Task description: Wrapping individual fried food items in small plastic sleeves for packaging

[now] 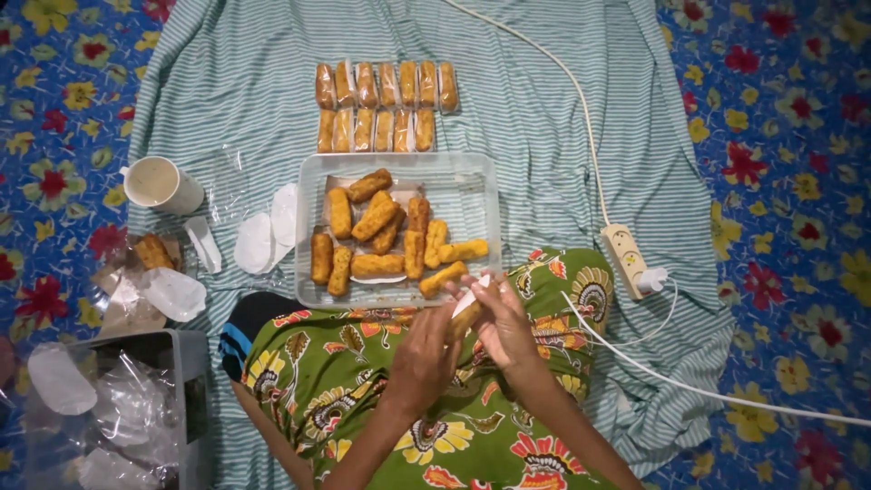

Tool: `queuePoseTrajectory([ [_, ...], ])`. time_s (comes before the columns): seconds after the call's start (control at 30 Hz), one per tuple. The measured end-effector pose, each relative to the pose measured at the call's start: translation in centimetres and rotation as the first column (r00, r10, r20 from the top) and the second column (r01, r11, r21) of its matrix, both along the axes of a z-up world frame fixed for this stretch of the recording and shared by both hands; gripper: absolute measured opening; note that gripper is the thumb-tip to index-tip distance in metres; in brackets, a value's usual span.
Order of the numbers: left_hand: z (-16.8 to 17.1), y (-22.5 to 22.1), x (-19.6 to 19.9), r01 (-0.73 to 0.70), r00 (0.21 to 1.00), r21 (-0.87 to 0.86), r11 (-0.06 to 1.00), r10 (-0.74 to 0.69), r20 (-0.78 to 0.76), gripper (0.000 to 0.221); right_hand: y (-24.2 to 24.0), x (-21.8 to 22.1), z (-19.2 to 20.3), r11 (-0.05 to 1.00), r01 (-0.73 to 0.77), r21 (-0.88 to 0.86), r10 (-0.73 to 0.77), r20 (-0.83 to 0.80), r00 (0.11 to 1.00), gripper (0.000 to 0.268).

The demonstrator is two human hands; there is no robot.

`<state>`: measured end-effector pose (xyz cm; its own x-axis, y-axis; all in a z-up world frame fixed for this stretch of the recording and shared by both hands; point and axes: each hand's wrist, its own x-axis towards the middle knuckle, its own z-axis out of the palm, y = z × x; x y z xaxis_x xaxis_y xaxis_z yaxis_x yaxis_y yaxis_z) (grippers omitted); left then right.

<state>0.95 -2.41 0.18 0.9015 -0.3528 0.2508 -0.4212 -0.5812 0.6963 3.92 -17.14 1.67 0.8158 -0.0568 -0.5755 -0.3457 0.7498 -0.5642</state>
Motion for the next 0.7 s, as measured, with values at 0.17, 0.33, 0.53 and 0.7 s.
queuePoseTrajectory([
  [0.17,-0.2,0.1,-0.6,0.005,1.0,-0.002,1.0,-0.005,-0.002,0.047,-0.6,-0.3,-1.5,0.996,0.054,0.066,-0.053,-0.018,0.998,0.019],
  [0.33,0.6,0.5,-0.5,0.005,0.999,-0.058,0.998,-0.003,0.041,0.046,-1.2,0.0,-1.7,0.999,0.001,0.042,-0.004,0.066,0.998,0.019],
  [0.53,1.2,1.8,-0.6,-0.02,0.997,-0.123,0.992,0.029,0.073,0.056,-2.2,0.7,0.4,0.995,-0.098,0.013,0.092,0.242,0.966,0.03],
  [0.7,1.7,1.7,-0.5,-0.002,0.993,-0.105,0.994,0.014,0.116,0.052,-1.5,-0.1,0.5,0.984,-0.155,-0.091,0.165,0.11,0.98,0.047],
])
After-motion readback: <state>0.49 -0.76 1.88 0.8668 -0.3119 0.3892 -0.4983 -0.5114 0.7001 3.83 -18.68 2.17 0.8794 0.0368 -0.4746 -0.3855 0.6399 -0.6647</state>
